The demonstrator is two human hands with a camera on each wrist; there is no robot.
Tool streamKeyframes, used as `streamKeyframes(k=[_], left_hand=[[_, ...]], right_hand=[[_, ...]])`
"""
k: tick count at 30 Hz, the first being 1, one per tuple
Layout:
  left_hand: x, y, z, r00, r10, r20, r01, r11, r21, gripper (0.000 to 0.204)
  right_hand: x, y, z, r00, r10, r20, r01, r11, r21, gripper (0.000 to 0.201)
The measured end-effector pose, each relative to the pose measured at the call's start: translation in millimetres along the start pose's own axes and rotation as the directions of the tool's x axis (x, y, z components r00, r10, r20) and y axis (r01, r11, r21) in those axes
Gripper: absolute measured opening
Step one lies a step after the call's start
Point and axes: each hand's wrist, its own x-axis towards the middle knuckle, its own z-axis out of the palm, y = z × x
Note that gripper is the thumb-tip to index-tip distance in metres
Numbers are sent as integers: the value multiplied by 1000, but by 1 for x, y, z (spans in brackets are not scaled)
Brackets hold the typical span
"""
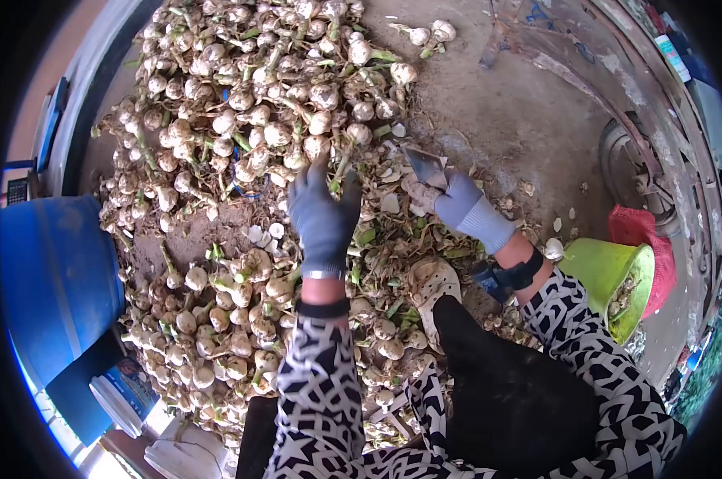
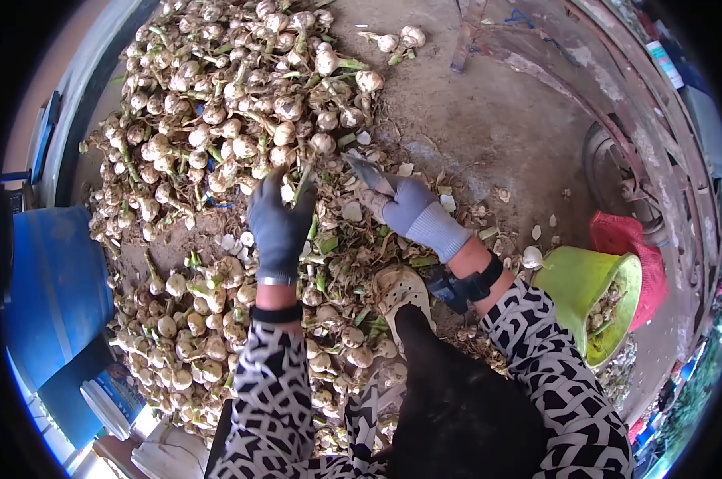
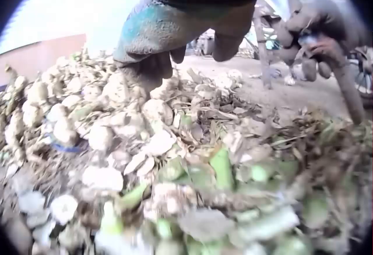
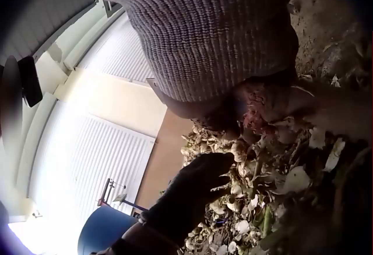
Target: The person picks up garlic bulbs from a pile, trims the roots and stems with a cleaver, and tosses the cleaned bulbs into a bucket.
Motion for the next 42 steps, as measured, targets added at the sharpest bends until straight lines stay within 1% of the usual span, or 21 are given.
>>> streamKeyframes(k=[3,5,7,9,10,11,13,15,20,22,28,31,33,34,35,36,37,39,40,41,42], left_hand=[[46,10,46,957,-95,273,12,957,291,61],[73,14,64,811,-259,524,144,957,251,56],[76,6,73,838,-225,498,192,974,116,46],[67,-11,75,894,-102,436,225,944,-241,41],[56,-22,85,846,-108,522,433,711,-554,42],[45,-9,65,871,39,490,386,561,-732,43],[20,-1,42,842,174,511,456,278,-846,42],[-1,22,10,842,128,525,501,178,-847,41],[-29,38,-30,906,179,383,347,202,-916,64],[-32,43,-37,905,28,425,396,311,-864,68],[-37,54,-39,933,58,354,283,488,-826,70],[-47,62,-45,927,16,375,327,457,-827,78],[-57,61,-40,910,42,413,398,199,-896,82],[-62,69,-39,921,-52,386,389,153,-908,77],[-66,67,-41,909,45,414,389,263,-883,73],[-70,65,-42,888,142,437,362,370,-855,68],[-74,81,-57,859,206,468,409,273,-871,70],[-78,97,-65,867,226,444,447,38,-894,79],[-75,89,-67,861,194,470,446,155,-881,82],[-69,80,-67,857,170,487,436,265,-860,86],[-68,72,-62,850,198,488,443,231,-866,86]], right_hand=[[-19,-9,-6,998,-10,61,1,990,142,31],[-29,-20,-15,1000,-7,10,5,990,144,33],[-31,-19,-27,984,157,80,-147,983,-113,34],[-27,-2,-31,998,53,-29,-58,982,-179,30],[-21,-6,-34,999,34,-39,-41,980,-194,28],[-16,-10,-37,999,16,-46,-25,978,-208,25],[-12,-24,-36,999,-24,-28,15,966,-257,22],[-9,-36,-30,942,-335,-4,296,838,-459,21],[-27,-65,-26,923,-372,96,351,716,-604,31],[-33,-65,-28,917,-392,73,355,718,-598,31],[-43,-74,-33,910,-412,42,358,733,-578,27],[-41,-70,-32,905,-423,34,376,762,-527,23],[-40,-59,-26,900,-435,15,390,789,-474,21],[-36,-48,-19,923,-382,35,361,833,-419,22],[-28,-32,-13,942,-331,58,329,871,-366,22],[-6,3,-4,984,-111,140,166,854,-493,22],[6,33,-1,972,141,189,6,788,-615,25],[-9,37,-4,992,51,116,19,844,-536,27],[-27,13,-14,972,135,194,-111,985,-131,26],[-44,-7,-23,942,175,288,-257,925,281,26],[-55,-22,-22,941,192,279,-301,854,425,24]])
